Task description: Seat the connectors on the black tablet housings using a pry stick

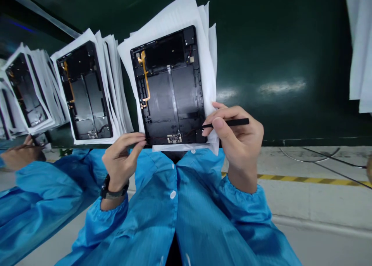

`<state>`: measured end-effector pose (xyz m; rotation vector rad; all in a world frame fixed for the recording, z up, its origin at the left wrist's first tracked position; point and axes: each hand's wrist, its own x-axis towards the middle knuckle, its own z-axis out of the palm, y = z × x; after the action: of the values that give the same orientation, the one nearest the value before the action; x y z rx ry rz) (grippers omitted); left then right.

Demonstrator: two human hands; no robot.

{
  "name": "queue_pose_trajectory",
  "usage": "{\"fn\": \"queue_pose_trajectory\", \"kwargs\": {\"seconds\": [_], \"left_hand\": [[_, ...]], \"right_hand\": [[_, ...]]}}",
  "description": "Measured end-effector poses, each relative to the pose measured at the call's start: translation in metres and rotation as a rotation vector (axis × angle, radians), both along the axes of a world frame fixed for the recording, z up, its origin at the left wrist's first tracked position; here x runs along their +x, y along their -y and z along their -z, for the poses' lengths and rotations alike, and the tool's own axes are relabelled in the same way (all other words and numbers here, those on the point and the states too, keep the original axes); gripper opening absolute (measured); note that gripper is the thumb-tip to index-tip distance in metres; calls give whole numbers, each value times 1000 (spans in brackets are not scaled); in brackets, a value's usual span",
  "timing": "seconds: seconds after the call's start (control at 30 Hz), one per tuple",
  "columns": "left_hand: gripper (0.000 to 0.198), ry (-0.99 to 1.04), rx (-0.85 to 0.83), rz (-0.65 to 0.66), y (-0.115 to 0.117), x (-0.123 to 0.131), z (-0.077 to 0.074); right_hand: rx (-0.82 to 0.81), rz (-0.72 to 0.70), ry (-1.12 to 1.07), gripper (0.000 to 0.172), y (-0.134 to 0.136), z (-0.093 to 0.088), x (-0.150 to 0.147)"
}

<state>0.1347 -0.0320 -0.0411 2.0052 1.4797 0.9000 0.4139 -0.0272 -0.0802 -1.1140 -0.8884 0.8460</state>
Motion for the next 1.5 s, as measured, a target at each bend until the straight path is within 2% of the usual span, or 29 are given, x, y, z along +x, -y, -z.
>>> {"fn": "queue_pose_trajectory", "kwargs": {"seconds": [0.27,0.63,0.77,0.9,1.0,1.2,1.5], "left_hand": [[22,-52,3,88,-6,-4,-4],[17,-129,-33,140,-9,-7,-4],[20,-185,-11,188,-10,-9,-5],[22,-286,30,278,-15,-12,-7],[22,-385,75,365,-18,-16,-12],[27,-595,147,515,-24,-18,-28],[26,-744,225,639,-33,-9,-43]], "right_hand": [[6,16,-17,13,1,-2,-2],[-58,-66,96,13,5,-8,5],[-72,-50,53,11,5,-8,3],[12,-21,-34,10,3,-7,-1],[41,-16,-54,10,2,-6,-2],[-27,-43,-30,12,4,-5,1],[-34,-10,-4,16,4,-4,-1]]}}
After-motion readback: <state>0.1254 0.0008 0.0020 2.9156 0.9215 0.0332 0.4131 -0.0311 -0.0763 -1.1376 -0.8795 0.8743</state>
